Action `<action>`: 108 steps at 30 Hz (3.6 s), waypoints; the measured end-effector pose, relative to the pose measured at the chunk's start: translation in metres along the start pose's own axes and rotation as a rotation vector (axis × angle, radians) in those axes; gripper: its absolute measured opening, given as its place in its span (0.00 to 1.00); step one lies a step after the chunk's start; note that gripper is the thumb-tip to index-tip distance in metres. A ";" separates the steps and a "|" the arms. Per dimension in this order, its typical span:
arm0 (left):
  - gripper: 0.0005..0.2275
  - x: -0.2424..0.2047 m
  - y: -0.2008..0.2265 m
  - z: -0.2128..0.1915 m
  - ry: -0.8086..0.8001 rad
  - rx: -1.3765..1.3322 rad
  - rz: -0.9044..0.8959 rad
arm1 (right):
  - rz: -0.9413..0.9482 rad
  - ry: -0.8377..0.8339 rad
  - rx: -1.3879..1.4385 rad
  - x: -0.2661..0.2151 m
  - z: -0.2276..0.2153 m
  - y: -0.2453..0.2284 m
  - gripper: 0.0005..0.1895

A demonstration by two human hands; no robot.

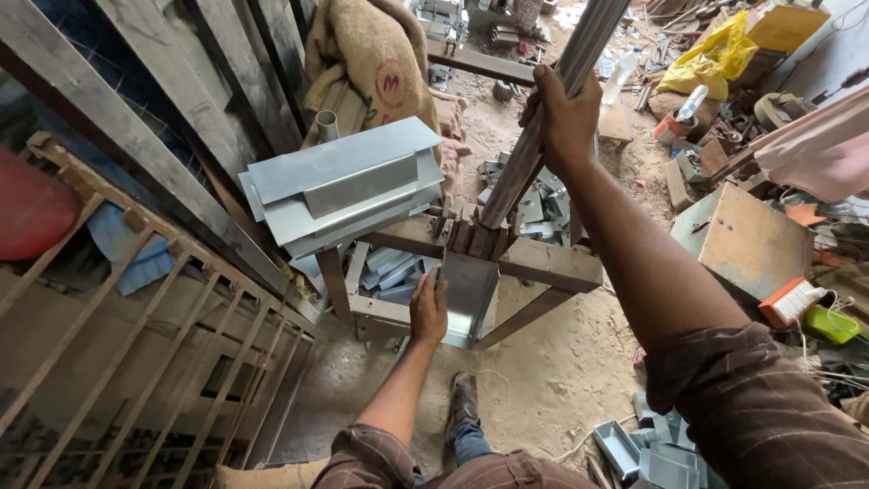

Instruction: The person uses a manual press brake to bend flat metal sheets into U-shaped channels. They repeatedly place a sheet into the machine, pull down a lever to bend the metal, and then remove the finished piece to stack it on a nearby rack.

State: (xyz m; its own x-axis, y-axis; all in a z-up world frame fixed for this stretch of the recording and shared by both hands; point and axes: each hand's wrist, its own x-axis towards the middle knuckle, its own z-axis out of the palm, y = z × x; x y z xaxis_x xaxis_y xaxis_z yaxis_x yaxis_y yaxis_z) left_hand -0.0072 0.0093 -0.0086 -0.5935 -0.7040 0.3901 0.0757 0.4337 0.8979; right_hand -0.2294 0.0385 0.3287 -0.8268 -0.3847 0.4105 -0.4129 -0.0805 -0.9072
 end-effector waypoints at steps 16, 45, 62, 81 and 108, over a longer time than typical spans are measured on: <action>0.21 -0.005 0.011 -0.013 -0.090 0.233 -0.087 | -0.081 -0.032 0.069 -0.050 -0.010 -0.014 0.12; 0.20 0.085 0.353 -0.079 -0.631 -0.364 0.416 | -0.020 -0.610 0.131 -0.196 -0.054 0.043 0.29; 0.23 0.029 0.279 -0.108 -0.350 -0.923 0.575 | -0.462 -0.991 -0.472 -0.195 -0.094 -0.148 0.54; 0.16 0.075 0.082 -0.029 -0.369 0.478 -0.364 | -0.399 -0.872 0.112 -0.223 -0.047 -0.165 0.33; 0.15 -0.011 0.275 -0.109 -0.390 -0.550 0.426 | -0.543 -0.820 -0.045 -0.269 -0.055 -0.139 0.24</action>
State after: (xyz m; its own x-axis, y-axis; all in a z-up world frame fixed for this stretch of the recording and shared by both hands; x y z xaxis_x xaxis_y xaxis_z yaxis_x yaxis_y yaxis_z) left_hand 0.1080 0.0750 0.2558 -0.6545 -0.2486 0.7141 0.6833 0.2099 0.6993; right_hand 0.0289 0.2040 0.3496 -0.0064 -0.8262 0.5634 -0.6866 -0.4059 -0.6031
